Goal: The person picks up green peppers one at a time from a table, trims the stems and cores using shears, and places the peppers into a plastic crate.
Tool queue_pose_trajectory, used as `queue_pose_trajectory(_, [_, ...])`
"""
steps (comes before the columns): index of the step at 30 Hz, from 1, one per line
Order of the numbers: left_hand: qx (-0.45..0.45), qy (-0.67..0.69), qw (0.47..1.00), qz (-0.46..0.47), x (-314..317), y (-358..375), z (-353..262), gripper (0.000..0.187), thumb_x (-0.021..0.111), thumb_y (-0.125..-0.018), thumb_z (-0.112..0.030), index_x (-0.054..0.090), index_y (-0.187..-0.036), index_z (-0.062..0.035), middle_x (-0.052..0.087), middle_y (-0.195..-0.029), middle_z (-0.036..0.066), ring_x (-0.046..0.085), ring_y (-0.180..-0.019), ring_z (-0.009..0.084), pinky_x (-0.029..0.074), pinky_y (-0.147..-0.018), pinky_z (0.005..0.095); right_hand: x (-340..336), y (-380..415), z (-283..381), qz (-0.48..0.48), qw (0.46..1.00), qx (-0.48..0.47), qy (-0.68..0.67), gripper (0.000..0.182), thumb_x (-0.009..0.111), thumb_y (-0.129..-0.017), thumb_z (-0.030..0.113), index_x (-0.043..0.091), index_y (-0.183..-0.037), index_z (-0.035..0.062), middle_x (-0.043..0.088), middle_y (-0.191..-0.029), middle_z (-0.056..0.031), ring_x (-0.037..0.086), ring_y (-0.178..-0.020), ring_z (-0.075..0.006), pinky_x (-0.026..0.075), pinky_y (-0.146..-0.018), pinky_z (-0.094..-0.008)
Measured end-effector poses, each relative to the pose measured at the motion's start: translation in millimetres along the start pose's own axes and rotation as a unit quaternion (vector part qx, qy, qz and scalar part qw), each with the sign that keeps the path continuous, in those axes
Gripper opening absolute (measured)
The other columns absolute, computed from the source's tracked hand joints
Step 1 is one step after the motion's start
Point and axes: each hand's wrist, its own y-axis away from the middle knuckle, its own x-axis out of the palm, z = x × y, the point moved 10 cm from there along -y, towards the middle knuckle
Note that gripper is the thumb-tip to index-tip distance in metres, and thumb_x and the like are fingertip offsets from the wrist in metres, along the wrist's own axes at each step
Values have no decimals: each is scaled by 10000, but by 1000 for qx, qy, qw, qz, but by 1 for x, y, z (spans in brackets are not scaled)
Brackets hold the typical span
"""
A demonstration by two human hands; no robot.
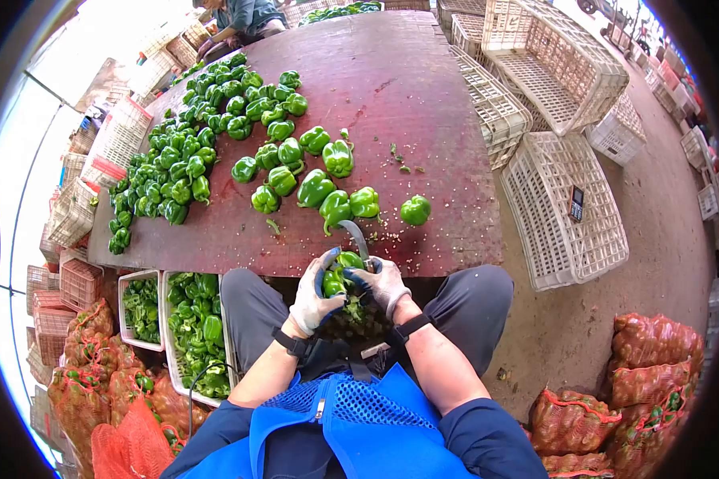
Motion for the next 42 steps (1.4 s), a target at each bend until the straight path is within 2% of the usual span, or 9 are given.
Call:
queue_pose_trajectory(3, [5, 78, 997, -5, 7, 1, 9, 912, 753, -635, -91, 397, -1470, -2, 565, -1277, 110, 545, -1175, 240, 408, -1049, 346, -12, -3, 3, -31, 995, -25, 95, 279, 790, -801, 151, 695, -1030, 23, 708, -891, -21, 632, -791, -91, 529, -719, -276])
queue_pose_trajectory(7, [-188, 460, 868, 19, 18, 1, 24, 714, 681, -807, -101, 409, -1458, 10, 579, -1298, 121, 582, -1130, 180, 467, -980, 291, 9, 5, 29, 71, 990, -115, 44, 394, 791, -754, 107, 655, -1113, 14, 710, -983, -55, 641, -890, -116, 530, -827, -291])
queue_pose_trajectory(21, [-201, 400, 894, 26, 27, 10, 46, 373, 680, -910, -106, 623, -1251, 33, 700, -1098, 69, 640, -959, 106, 520, -861, 253, 29, 19, 48, 73, 972, -174, 138, 610, 694, -706, -7, 566, -1302, 23, 663, -1166, -84, 613, -1077, -166, 484, -963, -308])
queue_pose_trajectory(25, [-218, 460, 854, -108, 35, 20, 83, 273, 707, -893, -105, 685, -1136, 18, 715, -1010, 43, 640, -885, 96, 528, -805, 241, 26, 16, 51, -9, 946, -189, 264, 529, 696, -729, -9, 602, -1249, 16, 683, -1138, -104, 646, -1063, -183, 501, -945, -315])
queue_pose_trajectory(30, [-198, 278, 925, -168, 10, 23, 84, 277, 752, -851, -142, 706, -1073, 18, 723, -974, 38, 645, -874, 107, 531, -802, 260, 17, 9, 40, -25, 936, -186, 298, 479, 713, -764, -4, 614, -1233, 17, 691, -1068, -78, 648, -964, -149, 514, -863, -292])
queue_pose_trajectory(33, [-167, 211, 945, -184, -5, 22, 82, 289, 757, -847, -150, 703, -1073, 22, 728, -966, 59, 645, -862, 105, 537, -793, 259, 28, 10, 35, 43, 990, -91, 96, 490, 697, -781, -7, 605, -1262, 1, 642, -920, 9, 580, -770, -64, 484, -712, -214])
queue_pose_trajectory(35, [-196, 369, 889, -186, -11, 24, 87, 259, 742, -863, -144, 704, -1052, 28, 729, -975, 85, 655, -848, 112, 542, -776, 257, 28, 15, 30, 76, 996, -35, -37, 461, 680, -813, 32, 600, -1265, -9, 630, -856, 17, 576, -718, -66, 481, -685, -217])
queue_pose_trajectory(38, [-112, 553, 793, -228, -84, 28, 57, 302, 715, -885, -133, 645, -1109, 57, 723, -1009, 159, 717, -838, 228, 607, -703, 337, 25, 17, 37, 64, 996, -47, 36, 401, 667, -846, 58, 615, -1238, -9, 618, -790, 29, 563, -669, -61, 460, -638, -207])
queue_pose_trajectory(42, [-51, 365, 818, -443, -236, 97, 79, 280, 736, -849, -115, 664, -1078, 29, 710, -959, 122, 700, -804, 197, 597, -750, 332, 25, 18, 31, 40, 994, -42, 94, 283, 678, -877, 105, 657, -1149, 28, 629, -757, 15, 552, -596, -61, 437, -540, -208])
